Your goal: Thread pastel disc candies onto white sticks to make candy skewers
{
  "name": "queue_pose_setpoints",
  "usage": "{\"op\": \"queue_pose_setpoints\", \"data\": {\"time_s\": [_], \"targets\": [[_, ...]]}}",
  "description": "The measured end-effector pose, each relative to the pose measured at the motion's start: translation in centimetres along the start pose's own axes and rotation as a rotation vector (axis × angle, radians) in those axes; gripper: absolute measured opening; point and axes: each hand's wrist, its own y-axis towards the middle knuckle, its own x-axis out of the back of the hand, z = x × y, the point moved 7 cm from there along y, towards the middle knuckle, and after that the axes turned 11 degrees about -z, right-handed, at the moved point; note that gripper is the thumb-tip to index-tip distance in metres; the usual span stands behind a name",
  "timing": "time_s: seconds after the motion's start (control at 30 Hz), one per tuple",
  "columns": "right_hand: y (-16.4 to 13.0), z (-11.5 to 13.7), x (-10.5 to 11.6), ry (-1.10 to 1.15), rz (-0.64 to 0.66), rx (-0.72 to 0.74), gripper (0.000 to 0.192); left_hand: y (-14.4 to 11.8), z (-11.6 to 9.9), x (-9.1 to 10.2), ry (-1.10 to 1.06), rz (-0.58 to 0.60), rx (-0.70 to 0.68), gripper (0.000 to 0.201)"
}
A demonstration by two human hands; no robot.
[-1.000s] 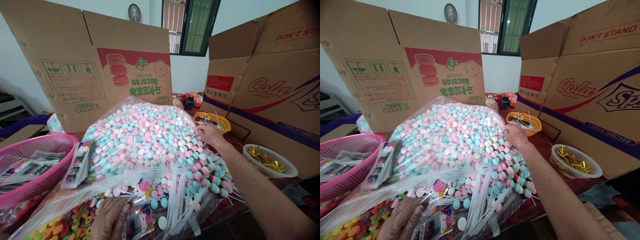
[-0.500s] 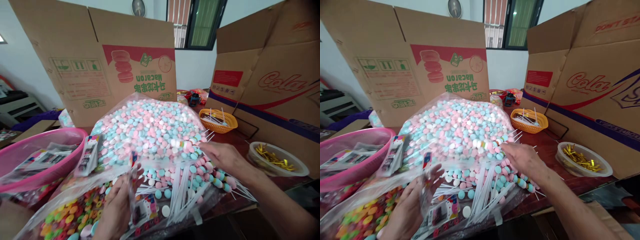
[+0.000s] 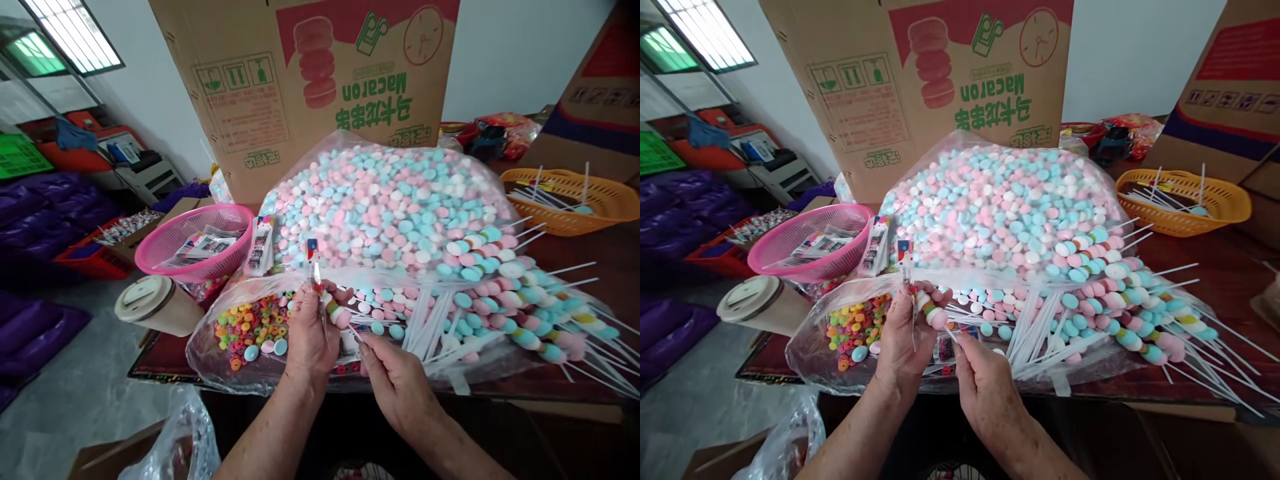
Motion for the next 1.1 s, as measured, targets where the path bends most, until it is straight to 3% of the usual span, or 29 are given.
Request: {"op": "queue_pose_setpoints", "data": {"time_s": [0.13, 0.23, 0.3, 0.43, 0.67, 1.0, 1.1], "targets": [[-0.8, 0.4, -1.7, 0.062, 0.058, -0.101, 0.027, -0.7, -0.4, 1.5, 0.166, -0.039, -0.143, 0.025], [-1.3, 0.5, -2.4, 0.094, 0.09, -0.154, 0.031, -1.4, -1.2, 2.5, 0.368, -0.032, -0.364, 0.027], [-1.5, 0.6, -2.6, 0.111, 0.101, -0.172, 0.03, -1.5, -1.2, 3.0, 0.425, -0.037, -0.412, 0.029], [-2.1, 0.4, -3.3, 0.124, 0.144, -0.188, 0.027, -1.1, -0.7, 3.8, 0.359, -0.089, -0.293, 0.031], [-3.0, -0.4, -4.3, 0.126, 0.196, -0.273, 0.023, -0.8, -1.0, 3.7, 0.389, -0.157, -0.304, 0.032], [-2.6, -1.0, -4.5, 0.197, 0.147, -0.268, 0.022, -0.9, 2.0, 5.0, 0.384, -0.207, -0.148, 0.035], [-2.6, -1.1, -4.8, 0.259, 0.161, -0.276, 0.027, -1.2, 2.0, 5.4, 0.431, -0.201, -0.185, 0.036]]}}
